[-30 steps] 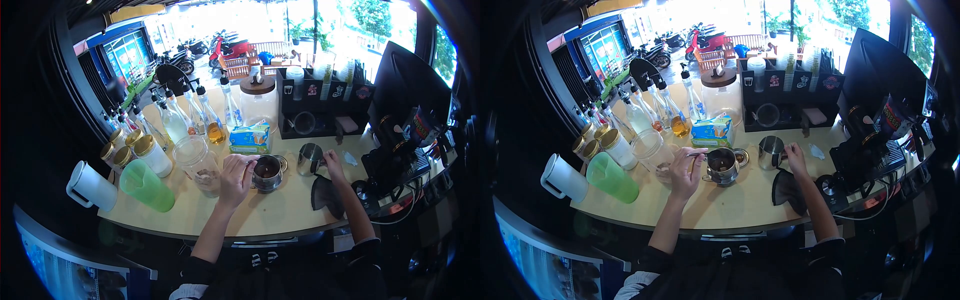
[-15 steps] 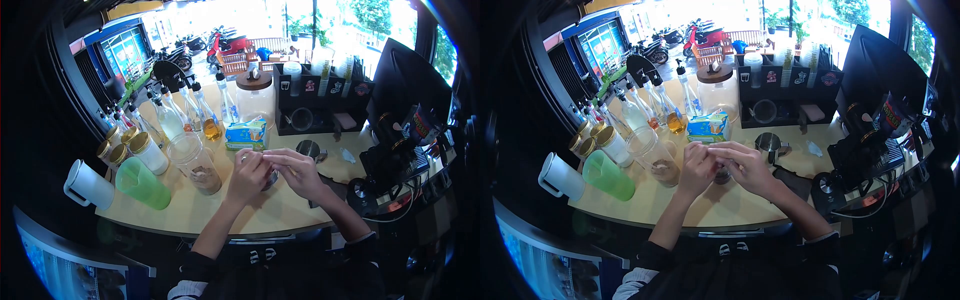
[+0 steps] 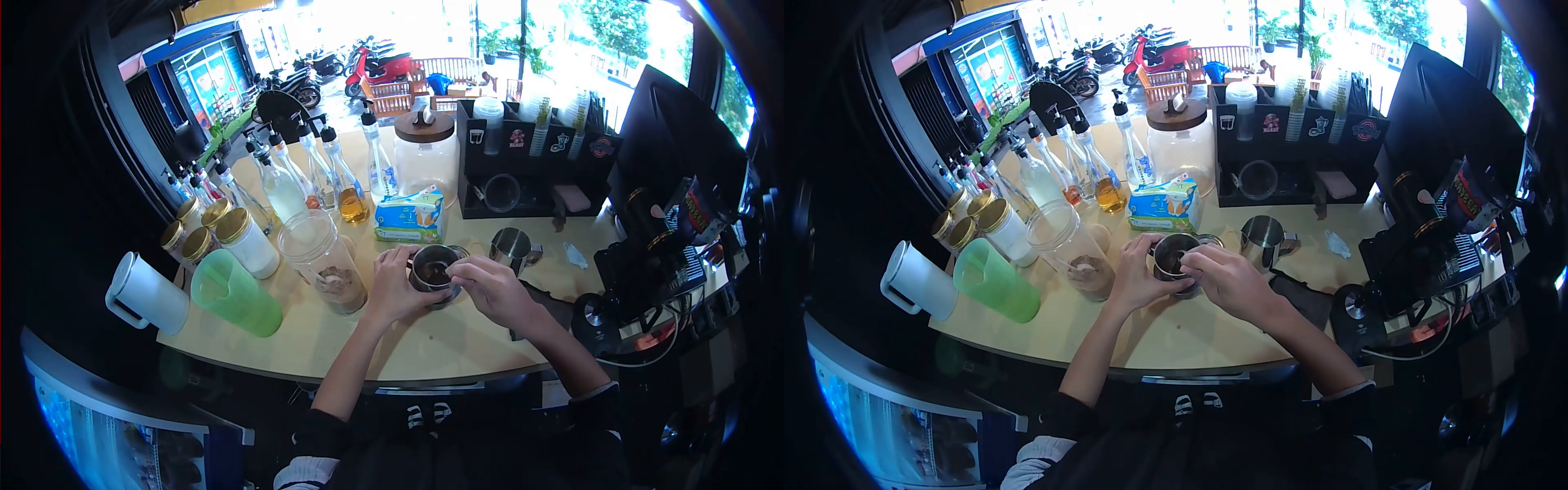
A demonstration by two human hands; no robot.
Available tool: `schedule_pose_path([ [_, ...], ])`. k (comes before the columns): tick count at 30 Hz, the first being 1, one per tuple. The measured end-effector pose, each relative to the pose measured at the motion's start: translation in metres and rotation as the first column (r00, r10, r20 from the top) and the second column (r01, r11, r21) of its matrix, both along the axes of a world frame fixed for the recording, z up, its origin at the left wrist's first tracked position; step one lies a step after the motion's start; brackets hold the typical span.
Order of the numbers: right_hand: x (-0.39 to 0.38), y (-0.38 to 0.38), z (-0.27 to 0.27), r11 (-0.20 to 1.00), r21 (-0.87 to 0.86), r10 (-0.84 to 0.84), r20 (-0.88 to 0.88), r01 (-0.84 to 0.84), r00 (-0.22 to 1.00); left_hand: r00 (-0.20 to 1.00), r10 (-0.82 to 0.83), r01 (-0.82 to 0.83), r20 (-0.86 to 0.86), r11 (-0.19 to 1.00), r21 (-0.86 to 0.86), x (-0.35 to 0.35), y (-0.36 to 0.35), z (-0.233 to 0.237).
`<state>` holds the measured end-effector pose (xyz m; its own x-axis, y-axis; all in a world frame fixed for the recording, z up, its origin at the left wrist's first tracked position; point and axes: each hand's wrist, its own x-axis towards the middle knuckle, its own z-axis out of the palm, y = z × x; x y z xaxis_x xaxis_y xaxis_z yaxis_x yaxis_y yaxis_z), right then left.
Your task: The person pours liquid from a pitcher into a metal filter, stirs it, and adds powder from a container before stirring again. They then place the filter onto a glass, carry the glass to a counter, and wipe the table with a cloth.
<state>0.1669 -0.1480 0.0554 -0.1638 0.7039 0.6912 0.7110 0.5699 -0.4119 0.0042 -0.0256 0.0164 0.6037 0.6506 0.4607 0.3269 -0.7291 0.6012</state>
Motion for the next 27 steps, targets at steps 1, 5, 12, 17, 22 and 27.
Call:
schedule_pose_path([
  [1, 0.001, -0.001, 0.002, 1.000, 0.001, 0.001, 0.001, -0.001, 1.000, 1.000, 0.001, -0.001, 0.001, 1.000, 0.001, 0.000, 0.001, -0.001],
  [5, 0.003, -0.002, 0.004, 0.999, 0.006, -0.042, 0.023, 0.041, 0.999, 0.999, -0.019, 0.019, 0.032, 1.000, 0.017, 0.001, 0.002, 0.001],
  [12, 0.004, 0.001, 0.008, 0.994, 0.099, -0.037, 0.026, 0.034, 0.999, 0.990, -0.081, 0.074, 0.118, 0.995, 0.059, 0.004, 0.009, 0.006],
  [17, 0.001, -0.001, 0.010, 0.998, 0.059, 0.008, 0.011, -0.008, 1.000, 0.985, -0.110, 0.102, 0.129, 0.992, 0.073, 0.005, 0.017, 0.005],
  [22, 0.005, 0.004, 0.012, 0.997, 0.081, 0.001, -0.001, -0.001, 1.000, 0.983, -0.155, 0.145, 0.097, 0.984, 0.106, 0.002, 0.021, 0.016],
  [27, 0.007, 0.002, 0.018, 0.996, -0.042, 0.071, -0.129, -0.077, 0.989, 0.960, -0.263, 0.252, 0.091, 0.960, 0.117, -0.002, 0.030, 0.021],
])
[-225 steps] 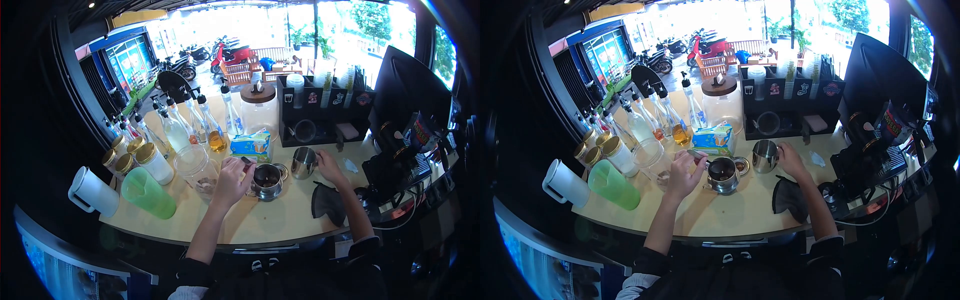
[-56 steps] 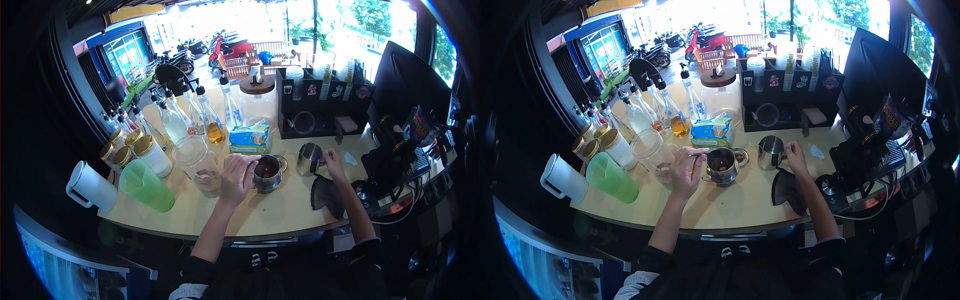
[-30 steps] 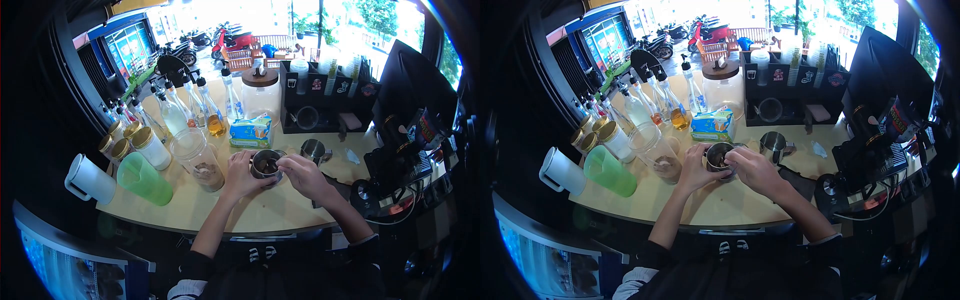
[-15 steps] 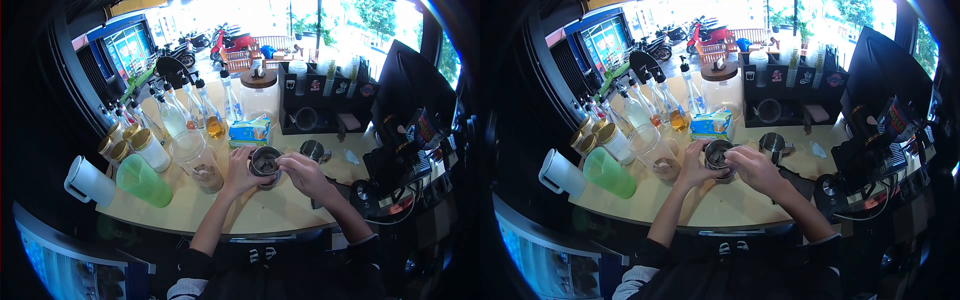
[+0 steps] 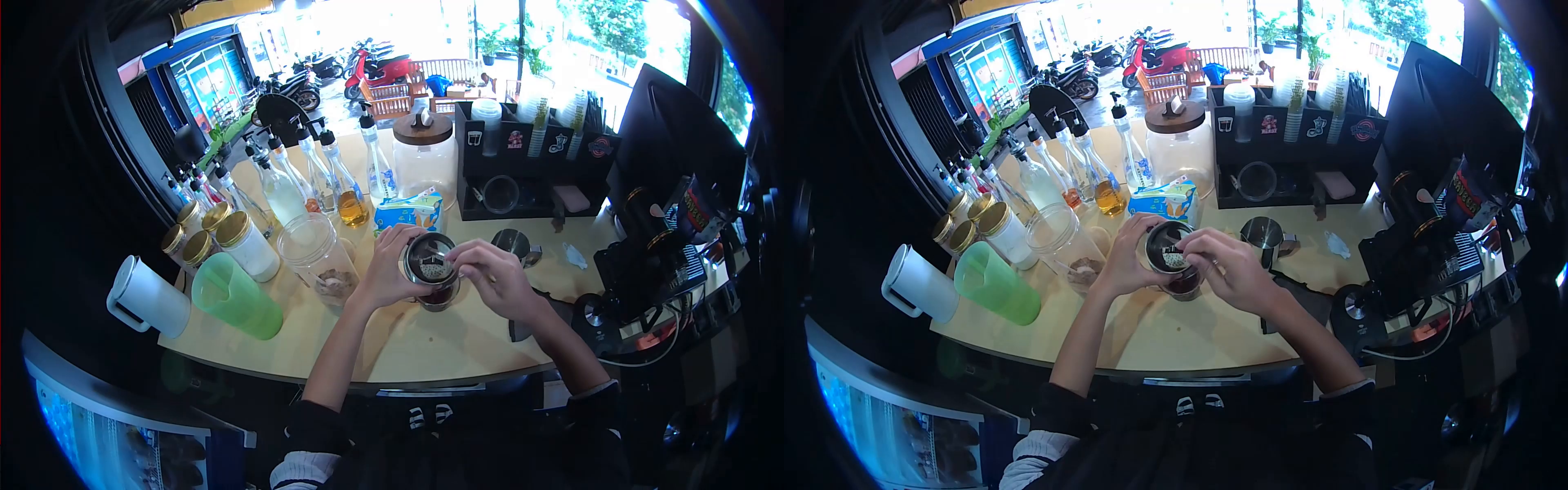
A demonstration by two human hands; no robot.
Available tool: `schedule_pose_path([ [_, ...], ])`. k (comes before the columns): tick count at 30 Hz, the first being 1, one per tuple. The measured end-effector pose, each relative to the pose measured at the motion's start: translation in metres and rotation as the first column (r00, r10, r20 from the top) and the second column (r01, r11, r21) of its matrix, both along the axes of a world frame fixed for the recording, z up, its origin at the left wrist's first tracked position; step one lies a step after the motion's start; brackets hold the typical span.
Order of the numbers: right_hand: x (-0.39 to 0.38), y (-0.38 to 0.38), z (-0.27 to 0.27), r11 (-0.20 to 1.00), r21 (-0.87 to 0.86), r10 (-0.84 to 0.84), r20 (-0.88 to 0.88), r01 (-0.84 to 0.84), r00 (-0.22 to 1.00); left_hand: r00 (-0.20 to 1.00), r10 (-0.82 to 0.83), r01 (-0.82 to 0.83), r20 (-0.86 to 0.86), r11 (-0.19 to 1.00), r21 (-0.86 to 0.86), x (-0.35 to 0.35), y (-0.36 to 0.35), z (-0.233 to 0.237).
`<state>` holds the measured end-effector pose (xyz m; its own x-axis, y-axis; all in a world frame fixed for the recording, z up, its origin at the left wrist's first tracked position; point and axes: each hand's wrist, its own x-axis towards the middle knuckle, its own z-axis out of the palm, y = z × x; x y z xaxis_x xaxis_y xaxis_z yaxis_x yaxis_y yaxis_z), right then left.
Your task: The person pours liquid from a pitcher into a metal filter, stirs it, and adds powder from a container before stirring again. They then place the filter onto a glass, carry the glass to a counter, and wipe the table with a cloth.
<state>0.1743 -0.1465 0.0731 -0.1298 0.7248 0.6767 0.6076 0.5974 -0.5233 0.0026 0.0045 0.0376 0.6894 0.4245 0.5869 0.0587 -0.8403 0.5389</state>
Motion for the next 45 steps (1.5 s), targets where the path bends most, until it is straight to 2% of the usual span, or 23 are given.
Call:
schedule_pose_path([
  [1, 0.001, -0.001, -0.001, 1.000, 0.000, 0.001, 0.001, -0.001, 1.000, 1.000, 0.001, -0.001, 0.001, 1.000, 0.000, -0.001, 0.001, 0.002],
  [3, 0.004, -0.002, -0.001, 0.987, -0.123, 0.078, -0.183, -0.101, 0.980, 0.999, -0.036, 0.037, -0.038, 0.999, 0.026, -0.004, 0.003, 0.006],
  [7, 0.009, -0.001, 0.003, 0.981, -0.154, 0.075, -0.242, -0.114, 0.967, 0.997, -0.062, 0.064, -0.053, 0.997, 0.049, -0.006, 0.006, 0.007],
  [9, 0.009, -0.001, 0.006, 0.952, -0.227, 0.109, -0.376, -0.205, 0.920, 0.995, -0.068, 0.073, -0.073, 0.995, 0.061, -0.007, 0.006, 0.007],
  [12, 0.023, 0.004, 0.008, 0.946, -0.267, 0.100, -0.301, -0.184, 0.949, 0.994, -0.058, 0.064, -0.093, 0.995, 0.074, -0.008, 0.005, 0.008],
  [16, 0.028, 0.010, 0.009, 0.952, -0.252, 0.082, -0.331, -0.172, 0.940, 0.992, -0.055, 0.065, -0.112, 0.994, 0.086, -0.009, 0.002, 0.011],
  [18, 0.026, 0.011, 0.012, 0.958, -0.245, 0.094, -0.221, -0.148, 0.971, 0.990, -0.063, 0.075, -0.127, 0.993, 0.095, -0.008, 0.002, 0.010],
  [19, 0.026, 0.013, 0.012, 0.958, -0.244, 0.093, -0.221, -0.148, 0.971, 0.990, -0.064, 0.076, -0.127, 0.992, 0.096, -0.007, 0.002, 0.010],
  [21, 0.025, 0.017, 0.010, 0.966, -0.168, 0.116, -0.397, -0.197, 0.910, 0.992, -0.080, 0.089, -0.097, 0.992, 0.085, -0.006, 0.000, 0.010],
  [25, 0.022, 0.014, 0.011, 0.954, -0.254, 0.084, -0.287, -0.161, 0.954, 0.994, -0.066, 0.071, -0.090, 0.996, 0.052, -0.006, -0.002, 0.009],
  [27, 0.027, 0.018, 0.009, 0.955, -0.195, 0.111, -0.466, -0.224, 0.878, 0.995, -0.077, 0.080, -0.063, 0.996, 0.049, -0.007, -0.001, 0.008],
  [28, 0.027, 0.018, 0.010, 0.954, -0.196, 0.111, -0.465, -0.225, 0.878, 0.995, -0.075, 0.078, -0.062, 0.996, 0.047, -0.008, -0.001, 0.008],
  [30, 0.028, 0.017, 0.016, 0.912, -0.317, 0.161, -0.306, -0.260, 0.938, 0.993, -0.067, 0.074, -0.099, 0.995, 0.064, -0.007, 0.000, 0.009],
  [33, 0.029, 0.019, 0.035, 0.904, -0.367, 0.117, -0.282, -0.220, 0.952, 0.989, -0.052, 0.063, -0.136, 0.995, 0.079, -0.007, 0.000, 0.012],
  [34, 0.032, 0.024, 0.037, 0.906, -0.357, 0.089, -0.363, -0.226, 0.928, 0.989, -0.054, 0.065, -0.136, 0.995, 0.078, -0.006, 0.000, 0.014],
  [35, 0.032, 0.025, 0.041, 0.906, -0.358, 0.088, -0.362, -0.225, 0.928, 0.988, -0.050, 0.060, -0.147, 0.996, 0.069, -0.006, -0.002, 0.016],
  [37, 0.029, 0.026, 0.049, 0.828, -0.474, 0.148, -0.331, -0.300, 0.932, 0.986, -0.044, 0.054, -0.158, 0.997, 0.060, -0.006, -0.001, 0.018],
  [42, 0.029, 0.036, 0.055, 0.885, -0.405, 0.161, -0.194, -0.229, 0.968, 0.986, -0.056, 0.065, -0.158, 0.996, 0.055, -0.006, 0.000, 0.019],
  [45, 0.023, 0.039, 0.053, 0.842, -0.483, 0.167, -0.189, -0.240, 0.968, 0.984, -0.063, 0.078, -0.167, 0.993, 0.086, -0.007, 0.001, 0.017],
])
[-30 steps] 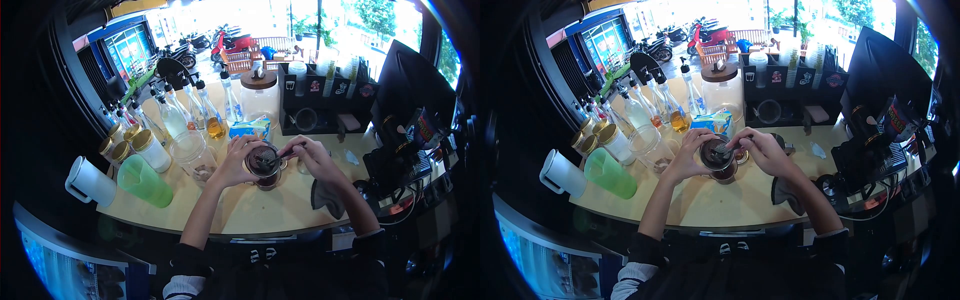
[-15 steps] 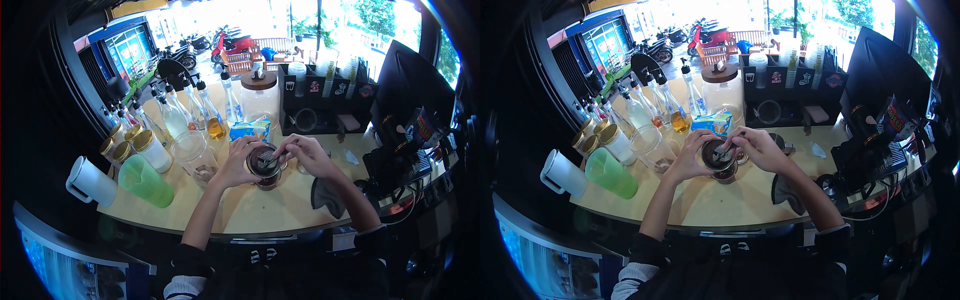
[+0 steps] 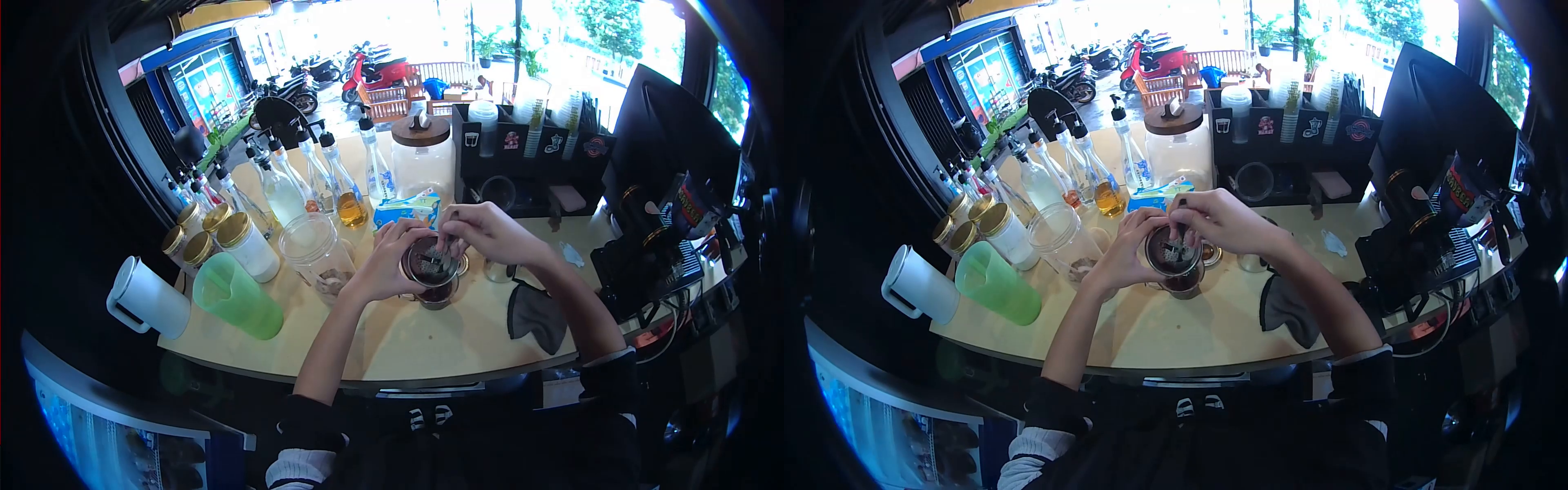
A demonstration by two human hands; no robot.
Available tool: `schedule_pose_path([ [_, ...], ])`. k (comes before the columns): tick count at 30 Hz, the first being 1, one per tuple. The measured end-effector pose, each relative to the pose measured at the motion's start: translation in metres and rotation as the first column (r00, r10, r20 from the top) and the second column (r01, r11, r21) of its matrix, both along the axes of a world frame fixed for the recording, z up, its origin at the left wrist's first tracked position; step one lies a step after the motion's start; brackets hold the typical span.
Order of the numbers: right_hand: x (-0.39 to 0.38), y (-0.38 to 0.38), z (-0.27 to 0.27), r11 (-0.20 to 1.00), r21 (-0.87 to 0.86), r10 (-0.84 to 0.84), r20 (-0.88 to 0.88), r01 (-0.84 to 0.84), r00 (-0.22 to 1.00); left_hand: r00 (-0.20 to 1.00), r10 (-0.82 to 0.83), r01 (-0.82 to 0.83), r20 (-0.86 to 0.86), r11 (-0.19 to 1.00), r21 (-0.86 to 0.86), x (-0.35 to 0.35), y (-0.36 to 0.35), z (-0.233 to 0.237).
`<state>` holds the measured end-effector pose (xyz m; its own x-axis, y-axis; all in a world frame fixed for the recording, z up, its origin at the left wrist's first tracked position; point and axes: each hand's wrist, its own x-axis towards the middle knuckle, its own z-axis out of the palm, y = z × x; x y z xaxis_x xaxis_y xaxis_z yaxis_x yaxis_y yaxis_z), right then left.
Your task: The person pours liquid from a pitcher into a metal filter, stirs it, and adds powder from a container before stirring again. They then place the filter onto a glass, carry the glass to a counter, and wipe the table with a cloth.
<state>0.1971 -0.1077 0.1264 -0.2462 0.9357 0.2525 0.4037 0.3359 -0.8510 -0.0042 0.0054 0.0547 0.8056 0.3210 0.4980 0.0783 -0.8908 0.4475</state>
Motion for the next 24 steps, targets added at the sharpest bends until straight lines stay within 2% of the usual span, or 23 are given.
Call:
schedule_pose_path([
  [2, -0.002, 0.002, 0.000, 0.998, 0.058, -0.026, 0.015, 0.025, 1.000, 1.000, 0.009, -0.009, 0.008, 0.999, -0.037, 0.000, 0.001, -0.003],
  [3, 0.002, 0.004, -0.001, 0.996, 0.080, -0.036, -0.055, 0.040, 0.998, 1.000, 0.020, -0.019, 0.015, 0.997, -0.074, 0.000, 0.002, -0.005],
  [6, 0.000, 0.006, -0.004, 0.999, -0.009, -0.038, -0.035, 0.037, 0.999, 1.000, 0.004, -0.003, 0.022, 0.999, -0.041, -0.001, 0.007, -0.005],
  [8, -0.006, 0.007, -0.008, 1.000, 0.017, -0.016, 0.026, 0.015, 1.000, 1.000, 0.003, -0.002, 0.022, 0.999, -0.046, 0.002, 0.009, -0.007],
  [10, -0.007, 0.013, -0.018, 0.992, 0.106, -0.045, -0.178, 0.064, 0.983, 1.000, 0.007, -0.006, 0.019, 0.999, -0.053, 0.002, 0.010, -0.010],
  [12, -0.005, 0.015, -0.023, 0.989, 0.130, -0.046, -0.194, 0.072, 0.980, 0.999, 0.024, -0.021, 0.039, 0.997, -0.071, 0.002, 0.010, -0.010],
  [14, -0.005, 0.013, -0.025, 0.991, 0.051, -0.114, -0.215, 0.127, 0.970, 0.999, 0.025, -0.022, 0.048, 0.998, -0.062, 0.000, 0.010, -0.011],
  [17, -0.001, 0.013, -0.025, 0.983, 0.025, -0.175, -0.217, 0.184, 0.960, 0.999, 0.019, -0.017, 0.050, 0.999, -0.043, 0.001, 0.012, -0.012],
  [20, -0.006, 0.013, -0.023, 0.992, 0.025, -0.114, -0.263, 0.125, 0.958, 0.999, -0.002, 0.002, 0.033, 1.000, -0.023, 0.002, 0.014, -0.011],
  [24, 0.006, 0.018, -0.016, 0.995, 0.015, -0.098, -0.152, 0.102, 0.983, 0.999, -0.021, 0.022, 0.039, 1.000, -0.012, 0.002, 0.014, -0.009],
])
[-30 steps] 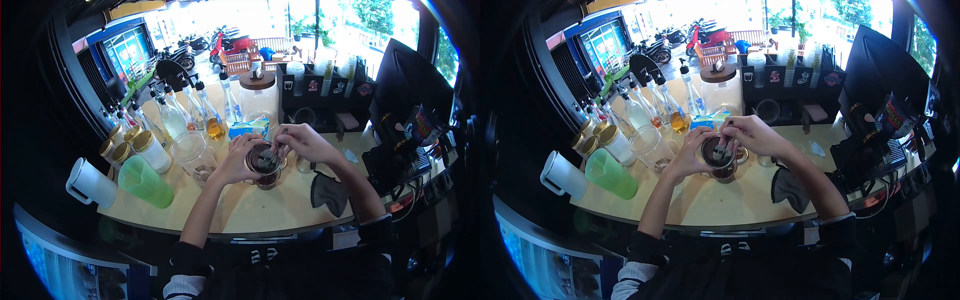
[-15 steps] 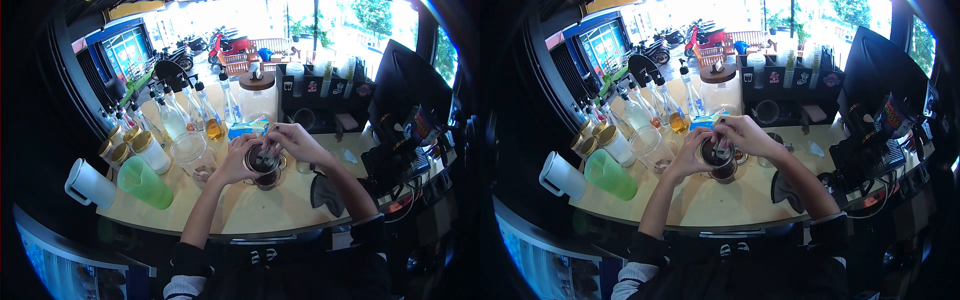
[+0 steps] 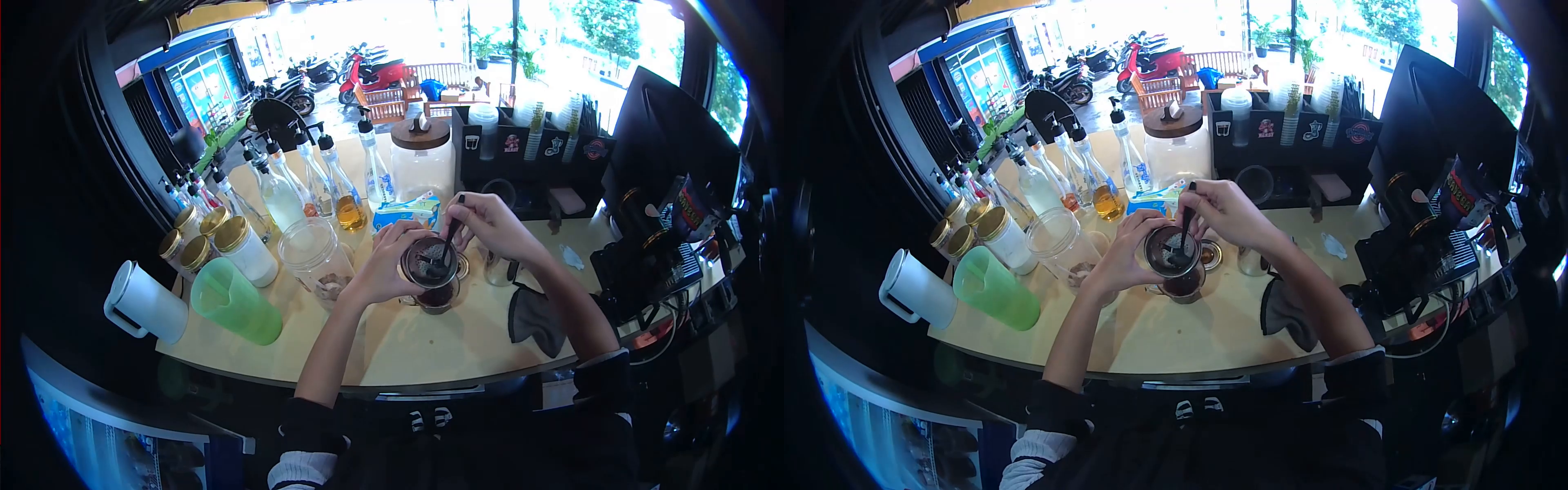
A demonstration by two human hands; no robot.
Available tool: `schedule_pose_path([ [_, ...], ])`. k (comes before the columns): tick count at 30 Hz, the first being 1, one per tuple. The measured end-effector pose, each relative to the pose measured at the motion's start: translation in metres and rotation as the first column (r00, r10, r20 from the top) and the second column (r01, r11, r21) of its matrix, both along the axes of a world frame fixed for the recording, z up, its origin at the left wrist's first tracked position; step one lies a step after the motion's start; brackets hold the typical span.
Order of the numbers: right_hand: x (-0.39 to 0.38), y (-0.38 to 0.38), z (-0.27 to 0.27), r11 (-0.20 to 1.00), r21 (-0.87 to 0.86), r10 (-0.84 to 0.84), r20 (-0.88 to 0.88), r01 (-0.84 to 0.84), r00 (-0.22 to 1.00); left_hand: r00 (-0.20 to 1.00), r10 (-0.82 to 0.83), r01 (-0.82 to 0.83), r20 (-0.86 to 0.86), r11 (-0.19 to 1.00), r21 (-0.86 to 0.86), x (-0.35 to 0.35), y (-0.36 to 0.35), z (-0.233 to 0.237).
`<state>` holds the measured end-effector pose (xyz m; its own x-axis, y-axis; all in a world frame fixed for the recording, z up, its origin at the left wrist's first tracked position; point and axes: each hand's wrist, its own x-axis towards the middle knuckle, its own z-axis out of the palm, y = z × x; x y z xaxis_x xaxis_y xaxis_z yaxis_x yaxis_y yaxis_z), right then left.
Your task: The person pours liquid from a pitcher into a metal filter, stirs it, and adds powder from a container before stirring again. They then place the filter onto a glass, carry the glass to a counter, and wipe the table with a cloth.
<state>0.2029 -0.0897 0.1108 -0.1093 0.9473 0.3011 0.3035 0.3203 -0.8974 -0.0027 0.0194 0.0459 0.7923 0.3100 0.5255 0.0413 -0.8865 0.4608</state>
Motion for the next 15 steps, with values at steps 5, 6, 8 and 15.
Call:
schedule_pose_path([
  [5, -0.010, 0.000, 0.007, 0.998, 0.010, 0.065, 0.104, -0.066, 0.992, 1.000, 0.002, -0.002, -0.024, 1.000, -0.003, 0.001, -0.002, 0.001],
  [6, -0.009, 0.000, 0.008, 0.998, 0.011, 0.062, 0.103, -0.064, 0.993, 1.000, -0.006, 0.006, -0.029, 1.000, -0.007, 0.001, -0.002, 0.001],
  [8, -0.006, 0.003, 0.013, 0.998, 0.062, -0.006, 0.146, -0.003, 0.989, 0.999, -0.009, 0.008, -0.044, 1.000, -0.023, 0.000, -0.005, 0.003],
  [15, -0.017, 0.001, 0.021, 0.992, 0.107, 0.025, 0.308, -0.061, 0.951, 0.997, -0.008, 0.005, -0.080, 0.999, -0.035, 0.001, -0.006, 0.002],
])
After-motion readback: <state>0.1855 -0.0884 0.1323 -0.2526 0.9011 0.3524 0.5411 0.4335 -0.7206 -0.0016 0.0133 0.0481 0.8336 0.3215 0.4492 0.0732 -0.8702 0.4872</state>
